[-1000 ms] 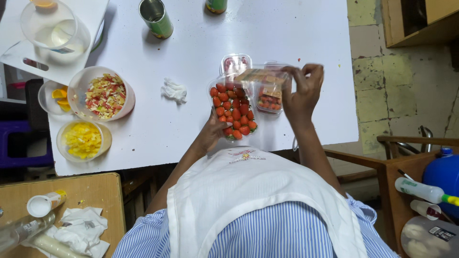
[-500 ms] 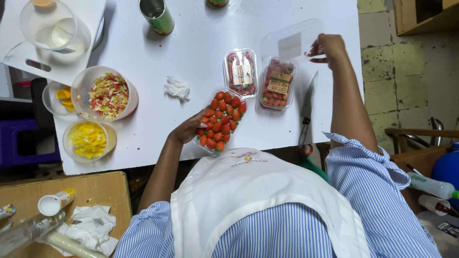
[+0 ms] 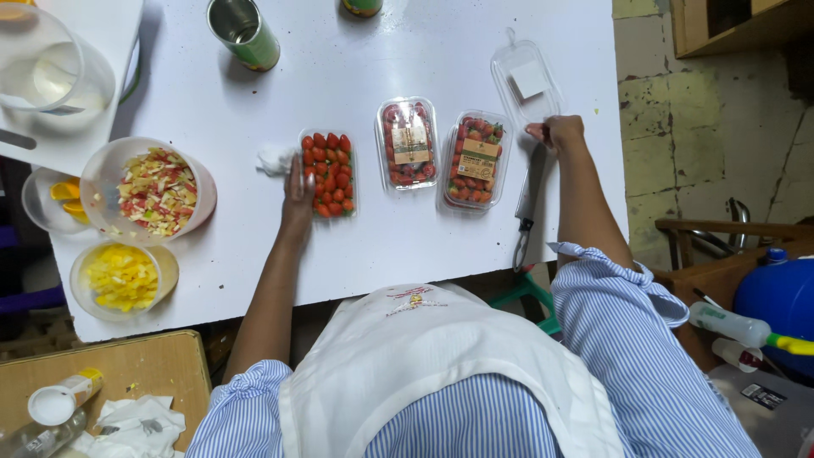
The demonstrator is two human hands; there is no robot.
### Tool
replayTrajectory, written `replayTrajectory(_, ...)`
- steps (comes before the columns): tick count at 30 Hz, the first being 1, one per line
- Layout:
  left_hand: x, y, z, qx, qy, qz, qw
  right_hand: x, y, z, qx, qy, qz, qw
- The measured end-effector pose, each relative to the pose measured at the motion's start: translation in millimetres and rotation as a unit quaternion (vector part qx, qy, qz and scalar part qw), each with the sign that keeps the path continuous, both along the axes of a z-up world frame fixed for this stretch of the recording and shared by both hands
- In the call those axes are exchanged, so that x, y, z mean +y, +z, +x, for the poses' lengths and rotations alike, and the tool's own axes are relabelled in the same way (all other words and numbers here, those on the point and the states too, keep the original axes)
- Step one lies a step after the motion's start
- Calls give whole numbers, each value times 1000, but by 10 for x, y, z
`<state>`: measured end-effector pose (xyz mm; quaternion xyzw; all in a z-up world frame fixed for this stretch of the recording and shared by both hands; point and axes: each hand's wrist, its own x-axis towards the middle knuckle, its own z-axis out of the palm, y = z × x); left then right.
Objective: The person sorts strawberries by hand from plastic containers, removes their stems, and places them onto a paper towel.
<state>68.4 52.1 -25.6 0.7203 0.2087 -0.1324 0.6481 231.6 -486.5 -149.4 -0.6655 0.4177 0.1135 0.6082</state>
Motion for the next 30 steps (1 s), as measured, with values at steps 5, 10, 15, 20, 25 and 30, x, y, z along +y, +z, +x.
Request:
replayTrajectory(5, 316, -727, 168, -56, -53, 120, 990, 215, -27, -332, 5, 24, -246, 969)
replayTrajectory(10, 51, -513, 38, -74, -71, 249, 963, 748, 335, -1463, -13, 116, -519, 847)
replayTrajectory(15, -789, -414, -51, -249, -64, 227, 939, 1264, 626, -2600, 12, 307, -440, 844)
replayTrajectory(20, -1650, -838, 193, -105, -240, 160, 952, 841, 730, -2530, -37, 324, -421, 847)
replayTrajectory(25, -2085, -960, 485, -81, -234, 174, 953, 498, 420, -2472, -120, 262, -441, 850)
replayTrajectory(30, -2274, -434, 343, -63, -189, 35, 979, 1044, 741, -2435, -244, 93, -324, 909)
